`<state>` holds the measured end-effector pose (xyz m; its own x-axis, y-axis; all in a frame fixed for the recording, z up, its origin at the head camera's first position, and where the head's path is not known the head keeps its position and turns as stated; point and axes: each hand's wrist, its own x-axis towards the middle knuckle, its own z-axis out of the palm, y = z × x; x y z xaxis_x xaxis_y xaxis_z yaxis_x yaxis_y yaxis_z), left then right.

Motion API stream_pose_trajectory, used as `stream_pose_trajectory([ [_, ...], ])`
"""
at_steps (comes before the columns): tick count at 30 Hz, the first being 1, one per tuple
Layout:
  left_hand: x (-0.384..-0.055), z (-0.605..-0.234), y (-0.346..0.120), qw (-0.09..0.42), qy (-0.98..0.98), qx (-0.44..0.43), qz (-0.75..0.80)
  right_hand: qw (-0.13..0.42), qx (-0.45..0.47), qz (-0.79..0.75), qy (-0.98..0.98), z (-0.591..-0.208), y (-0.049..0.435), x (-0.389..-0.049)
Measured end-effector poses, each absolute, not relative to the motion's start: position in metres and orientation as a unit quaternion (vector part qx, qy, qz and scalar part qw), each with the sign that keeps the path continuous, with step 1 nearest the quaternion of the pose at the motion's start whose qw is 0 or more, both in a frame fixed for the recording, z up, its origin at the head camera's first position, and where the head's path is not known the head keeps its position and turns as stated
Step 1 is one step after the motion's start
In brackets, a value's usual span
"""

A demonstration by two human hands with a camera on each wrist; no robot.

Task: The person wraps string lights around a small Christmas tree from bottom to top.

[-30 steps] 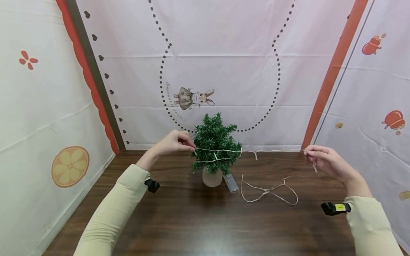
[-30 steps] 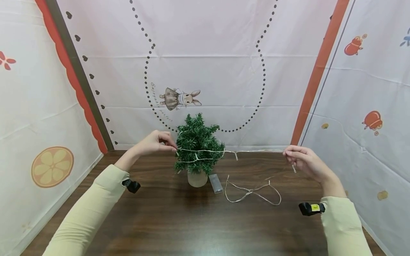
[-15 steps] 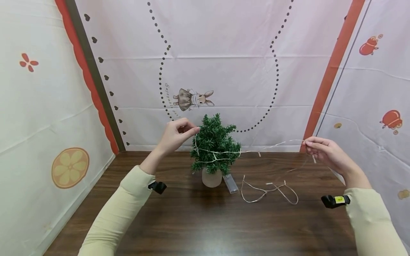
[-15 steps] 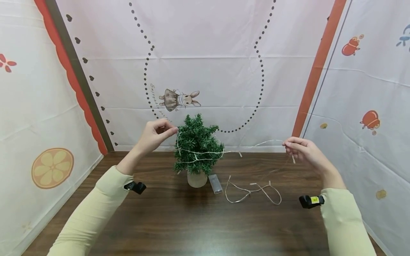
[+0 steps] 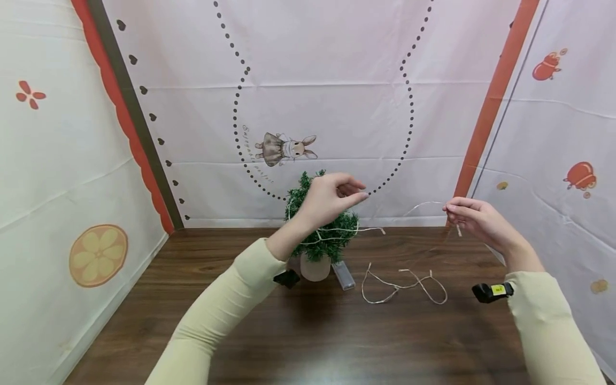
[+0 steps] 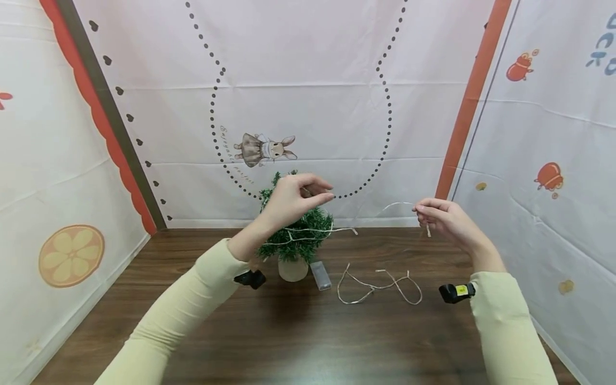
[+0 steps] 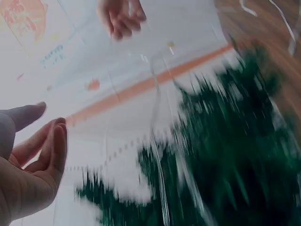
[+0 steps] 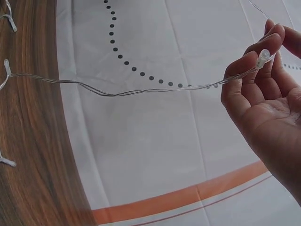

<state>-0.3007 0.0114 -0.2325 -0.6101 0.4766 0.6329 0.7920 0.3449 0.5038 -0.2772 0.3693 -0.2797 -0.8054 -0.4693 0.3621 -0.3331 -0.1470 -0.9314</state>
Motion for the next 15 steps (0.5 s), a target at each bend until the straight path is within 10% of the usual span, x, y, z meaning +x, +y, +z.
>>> stream_pose_trajectory([
  [15, -0.329, -0.244, 0.094, 0.068, -0.774, -0.389, -0.494, 0.049, -0.281, -0.667, 0.688, -0.272, 0.349, -0.282],
])
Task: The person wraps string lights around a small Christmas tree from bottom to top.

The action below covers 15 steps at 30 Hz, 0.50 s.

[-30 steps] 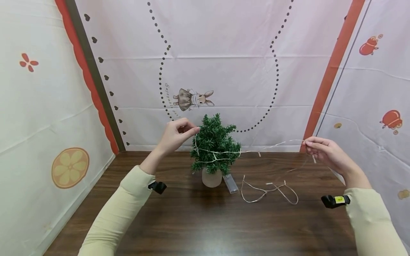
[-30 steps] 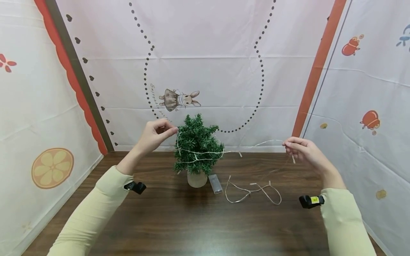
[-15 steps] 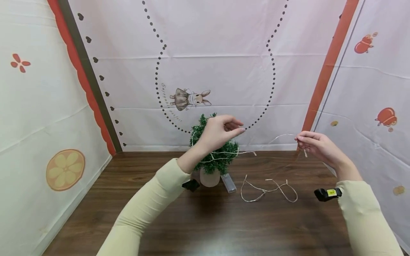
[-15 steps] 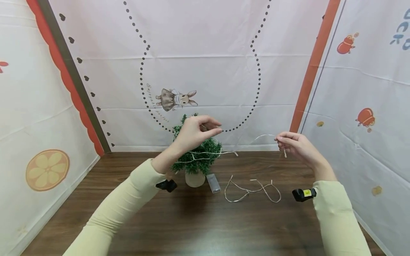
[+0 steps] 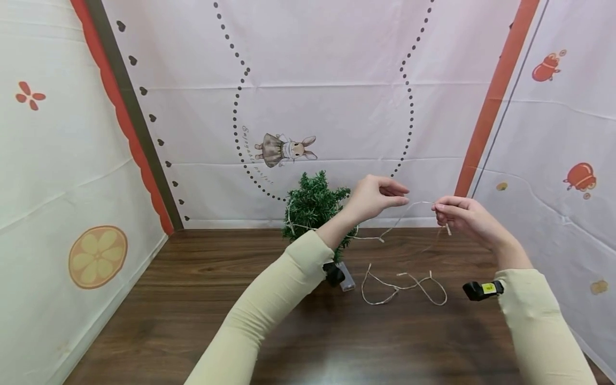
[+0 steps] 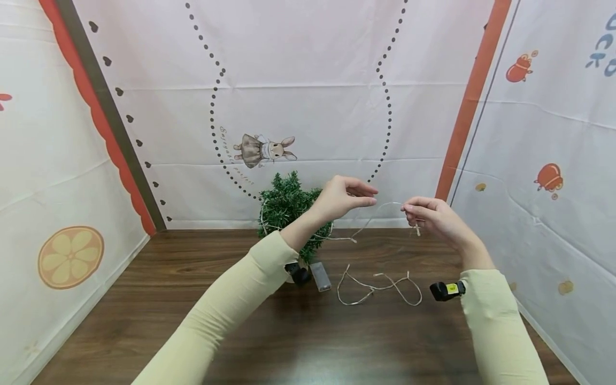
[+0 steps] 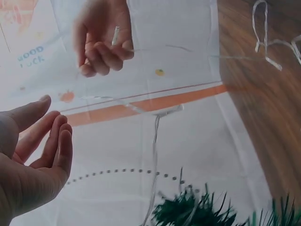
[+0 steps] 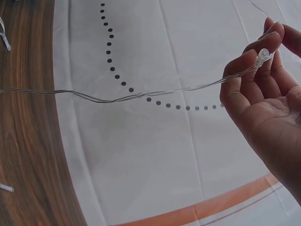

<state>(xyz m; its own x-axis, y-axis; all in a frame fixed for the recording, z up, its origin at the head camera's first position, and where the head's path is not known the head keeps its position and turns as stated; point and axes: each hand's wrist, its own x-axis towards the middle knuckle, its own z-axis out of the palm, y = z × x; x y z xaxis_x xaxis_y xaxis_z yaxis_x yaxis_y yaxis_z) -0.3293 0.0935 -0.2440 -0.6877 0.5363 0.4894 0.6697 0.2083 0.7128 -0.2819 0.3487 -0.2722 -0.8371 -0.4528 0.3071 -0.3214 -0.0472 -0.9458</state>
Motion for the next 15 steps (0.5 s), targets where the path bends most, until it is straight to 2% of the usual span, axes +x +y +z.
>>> stream_pose_trajectory([
  [7, -0.338, -0.254, 0.105, 0.034, -0.766, -0.383, -0.515, 0.051, -0.285, -0.654, 0.699, -0.272, 0.340, -0.285],
  [15, -0.334, -0.252, 0.110, 0.044, -0.788, -0.383, -0.480, 0.048, -0.291, -0.627, 0.721, -0.269, 0.334, -0.286],
])
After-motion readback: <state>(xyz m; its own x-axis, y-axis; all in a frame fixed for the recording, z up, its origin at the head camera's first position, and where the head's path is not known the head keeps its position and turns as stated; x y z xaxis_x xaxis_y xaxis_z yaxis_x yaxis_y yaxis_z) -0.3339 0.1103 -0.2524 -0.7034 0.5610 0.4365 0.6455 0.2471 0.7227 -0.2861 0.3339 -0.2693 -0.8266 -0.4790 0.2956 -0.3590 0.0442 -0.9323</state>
